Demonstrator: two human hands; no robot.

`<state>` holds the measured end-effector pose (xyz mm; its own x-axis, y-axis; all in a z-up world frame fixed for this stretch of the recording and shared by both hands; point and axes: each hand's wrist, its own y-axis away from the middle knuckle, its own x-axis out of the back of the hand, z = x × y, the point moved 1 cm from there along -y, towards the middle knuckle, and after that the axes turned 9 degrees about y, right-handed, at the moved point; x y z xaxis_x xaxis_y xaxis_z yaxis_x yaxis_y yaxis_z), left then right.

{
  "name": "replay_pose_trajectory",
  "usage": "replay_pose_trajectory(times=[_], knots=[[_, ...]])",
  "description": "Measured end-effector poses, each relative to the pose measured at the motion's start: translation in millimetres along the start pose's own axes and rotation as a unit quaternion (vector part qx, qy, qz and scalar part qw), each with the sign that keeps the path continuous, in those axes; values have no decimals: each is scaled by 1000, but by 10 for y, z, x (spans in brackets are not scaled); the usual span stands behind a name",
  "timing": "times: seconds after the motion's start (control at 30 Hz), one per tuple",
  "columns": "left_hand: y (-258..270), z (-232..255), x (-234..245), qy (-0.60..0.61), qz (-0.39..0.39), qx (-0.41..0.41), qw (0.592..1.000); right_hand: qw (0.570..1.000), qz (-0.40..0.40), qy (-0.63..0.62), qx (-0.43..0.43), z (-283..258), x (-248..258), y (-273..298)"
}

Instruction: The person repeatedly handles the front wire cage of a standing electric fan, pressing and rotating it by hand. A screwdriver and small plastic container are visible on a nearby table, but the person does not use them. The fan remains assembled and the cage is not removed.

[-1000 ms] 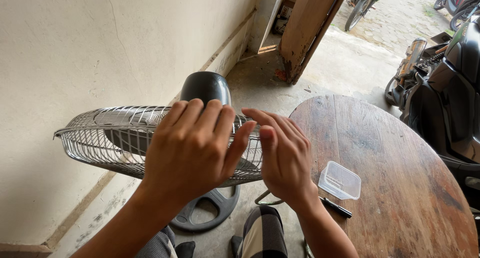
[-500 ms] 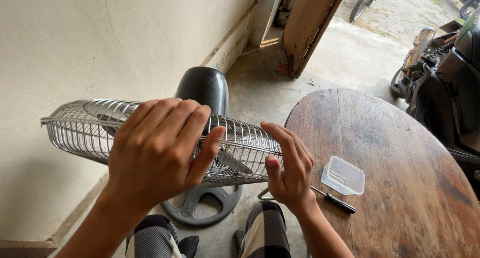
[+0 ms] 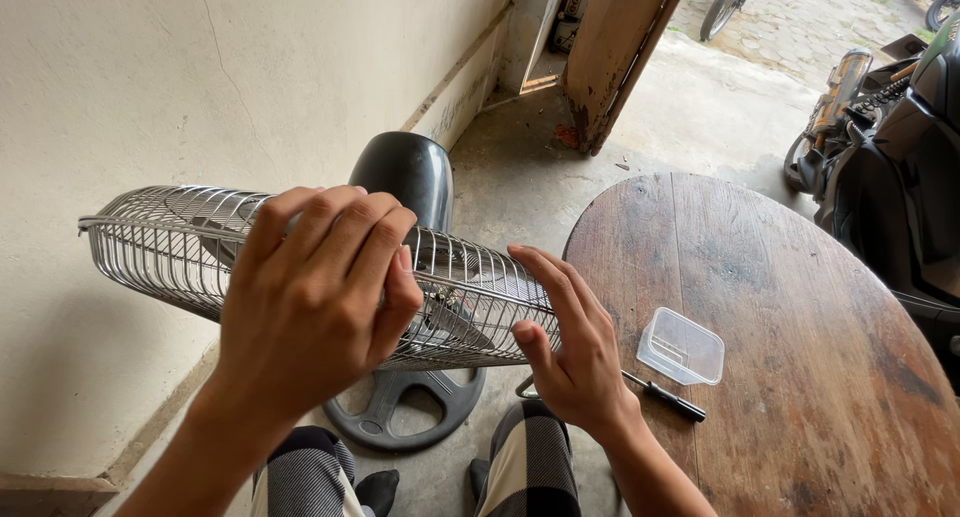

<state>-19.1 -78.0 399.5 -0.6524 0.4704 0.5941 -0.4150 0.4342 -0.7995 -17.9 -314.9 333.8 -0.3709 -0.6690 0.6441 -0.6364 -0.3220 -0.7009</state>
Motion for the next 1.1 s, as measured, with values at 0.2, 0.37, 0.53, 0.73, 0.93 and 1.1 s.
replay_pose_trajectory(times=[0.2,0.37,0.53,0.73,0.93,1.1], knots=[[-26,263,-120,-57,-3,-11,998,997,-9,56,56,-215,67,-137],[5,165,-92,-73,24,-21,997,995,0,80,66,-155,-24,-129],[80,70,-37,-43,31,-18,998,997,-6,64,41,-23,-82,60],[132,67,-19,-41,34,-16,998,999,-6,27,26,89,-135,268],[143,4,28,-32,32,-13,999,999,0,-53,7,259,-260,423],[161,23,27,-35,40,-16,998,995,4,-94,-12,334,-336,597]])
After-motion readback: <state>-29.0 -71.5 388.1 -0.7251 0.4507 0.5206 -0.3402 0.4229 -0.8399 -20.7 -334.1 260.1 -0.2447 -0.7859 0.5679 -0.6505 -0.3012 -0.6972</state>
